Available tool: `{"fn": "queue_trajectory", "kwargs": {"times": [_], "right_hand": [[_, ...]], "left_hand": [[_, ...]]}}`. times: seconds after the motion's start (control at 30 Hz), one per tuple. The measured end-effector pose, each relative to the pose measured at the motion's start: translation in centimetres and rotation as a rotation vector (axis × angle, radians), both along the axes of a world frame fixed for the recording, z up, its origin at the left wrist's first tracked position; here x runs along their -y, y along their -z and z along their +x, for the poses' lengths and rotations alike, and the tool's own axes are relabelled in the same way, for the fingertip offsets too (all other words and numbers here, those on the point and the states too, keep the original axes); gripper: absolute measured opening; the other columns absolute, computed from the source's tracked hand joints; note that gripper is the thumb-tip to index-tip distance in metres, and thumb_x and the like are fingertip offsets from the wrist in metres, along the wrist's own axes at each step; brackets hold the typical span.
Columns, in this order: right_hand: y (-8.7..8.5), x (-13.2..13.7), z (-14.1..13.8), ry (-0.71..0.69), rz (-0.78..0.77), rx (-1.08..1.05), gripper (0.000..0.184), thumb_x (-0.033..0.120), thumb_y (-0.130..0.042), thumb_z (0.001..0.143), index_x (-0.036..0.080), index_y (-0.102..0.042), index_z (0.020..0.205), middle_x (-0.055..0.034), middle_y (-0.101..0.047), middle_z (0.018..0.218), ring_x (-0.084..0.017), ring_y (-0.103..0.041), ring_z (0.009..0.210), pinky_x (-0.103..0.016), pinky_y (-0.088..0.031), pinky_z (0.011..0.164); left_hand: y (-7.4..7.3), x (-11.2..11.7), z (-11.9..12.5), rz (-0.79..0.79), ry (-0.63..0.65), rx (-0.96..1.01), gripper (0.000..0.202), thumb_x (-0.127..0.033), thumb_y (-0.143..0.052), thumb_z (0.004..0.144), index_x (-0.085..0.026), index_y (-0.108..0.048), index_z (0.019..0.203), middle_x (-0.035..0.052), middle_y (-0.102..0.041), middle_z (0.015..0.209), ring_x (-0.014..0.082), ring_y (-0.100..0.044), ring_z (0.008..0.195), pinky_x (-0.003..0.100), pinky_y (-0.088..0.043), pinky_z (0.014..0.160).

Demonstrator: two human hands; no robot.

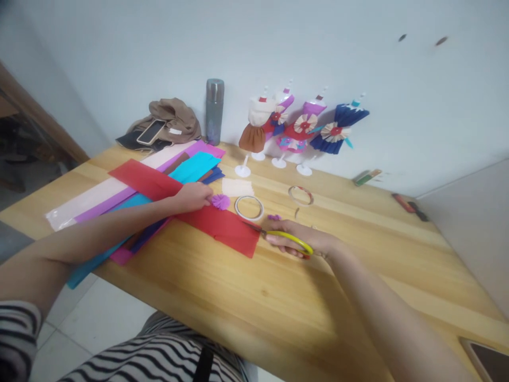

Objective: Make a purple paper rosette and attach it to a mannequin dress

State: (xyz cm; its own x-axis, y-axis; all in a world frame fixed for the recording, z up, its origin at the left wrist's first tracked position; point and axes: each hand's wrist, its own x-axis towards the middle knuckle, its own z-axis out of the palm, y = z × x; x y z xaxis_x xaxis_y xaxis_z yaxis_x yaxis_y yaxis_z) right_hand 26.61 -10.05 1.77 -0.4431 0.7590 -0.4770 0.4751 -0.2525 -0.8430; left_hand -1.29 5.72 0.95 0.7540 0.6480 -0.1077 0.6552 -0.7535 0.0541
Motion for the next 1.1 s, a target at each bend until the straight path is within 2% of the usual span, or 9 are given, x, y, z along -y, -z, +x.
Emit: {"fn": "queue_trajectory", "kwargs": {"times": [0.2,0.33,0.37,0.4,0.5,0.6,0.7,0.77,1.1], "right_hand": [[-0.2,0.6,-0.5,-0.007,-0.004,0.086,0.047,0.065,-0.055,0.090,0.018,-0.048,0.090,0.0038,-0.049,0.066,-0.002,-0.036,0.042,-0.015,-0.029,0.034],[-0.3,1.1,-0.9,0.015,-0.036,0.113,0.051,0.068,-0.056,0.087,0.018,-0.047,0.091,0.0038,-0.049,0.068,-0.003,-0.037,0.044,-0.015,-0.030,0.035],[-0.4,1.2,-0.9,0.020,-0.043,0.115,0.051,0.069,-0.056,0.086,0.018,-0.047,0.091,0.0039,-0.049,0.068,-0.003,-0.037,0.044,-0.015,-0.029,0.035],[-0.4,1.2,-1.0,0.022,-0.049,0.117,0.052,0.069,-0.055,0.086,0.018,-0.048,0.091,0.0039,-0.049,0.068,-0.003,-0.037,0.043,-0.015,-0.029,0.035],[-0.3,1.1,-0.8,0.028,-0.072,0.131,0.054,0.070,-0.057,0.085,0.018,-0.050,0.096,0.0041,-0.050,0.066,-0.003,-0.037,0.042,-0.016,-0.029,0.036],[0.0,1.0,-0.4,0.041,-0.095,0.123,0.055,0.071,-0.060,0.082,0.018,-0.050,0.096,0.0047,-0.051,0.066,-0.003,-0.038,0.042,-0.016,-0.030,0.036],[0.4,0.8,0.0,0.020,-0.101,0.110,0.052,0.069,-0.061,0.082,0.019,-0.050,0.090,0.0038,-0.052,0.068,-0.003,-0.039,0.043,-0.015,-0.033,0.037],[0.6,0.6,0.3,-0.018,-0.094,0.081,0.051,0.068,-0.061,0.084,0.018,-0.051,0.088,0.0031,-0.052,0.069,-0.003,-0.040,0.044,-0.016,-0.035,0.036],[-0.2,-0.8,0.6,-0.159,-0.090,0.092,0.051,0.068,-0.053,0.088,0.018,-0.051,0.096,0.0001,-0.053,0.076,-0.006,-0.046,0.052,-0.017,-0.038,0.041]], "left_hand": [[-0.4,-0.9,-0.4,-0.041,0.017,-0.019,0.014,-0.021,-0.062,0.081,-0.016,-0.071,0.089,0.0079,-0.072,0.099,0.0220,-0.065,0.092,0.026,-0.044,0.069],[-1.1,1.9,-1.1,0.143,-0.108,0.049,0.029,-0.009,-0.040,0.092,-0.010,-0.065,0.107,0.0162,-0.063,0.121,0.0200,-0.065,0.089,0.028,-0.042,0.064],[-1.1,3.0,-1.0,0.196,-0.079,0.087,0.028,-0.010,-0.039,0.094,-0.010,-0.065,0.106,0.0153,-0.063,0.118,0.0193,-0.064,0.087,0.027,-0.041,0.062],[-1.0,4.2,-0.8,0.206,0.015,0.120,0.027,-0.013,-0.039,0.096,-0.011,-0.065,0.103,0.0135,-0.064,0.111,0.0194,-0.063,0.088,0.027,-0.041,0.062],[0.4,8.0,0.1,0.139,0.433,0.184,0.028,-0.035,-0.049,0.099,-0.014,-0.066,0.094,0.0111,-0.066,0.102,0.0222,-0.060,0.095,0.029,-0.044,0.064],[2.4,10.4,0.8,0.177,0.601,0.216,0.030,-0.041,-0.062,0.091,-0.012,-0.065,0.093,0.0115,-0.066,0.093,0.0246,-0.058,0.090,0.032,-0.043,0.062],[3.9,11.0,1.0,0.240,0.641,0.234,0.013,-0.021,-0.058,0.092,-0.013,-0.064,0.084,0.0104,-0.065,0.087,0.0227,-0.056,0.082,0.032,-0.039,0.058],[4.5,10.8,0.8,0.287,0.652,0.278,0.015,-0.010,-0.053,0.091,-0.014,-0.062,0.078,0.0090,-0.064,0.082,0.0214,-0.054,0.077,0.032,-0.036,0.056],[5.7,11.0,0.4,0.421,0.661,0.579,0.023,-0.009,-0.051,0.090,-0.016,-0.054,0.069,0.0057,-0.058,0.073,0.0183,-0.048,0.070,0.031,-0.032,0.055]]}}
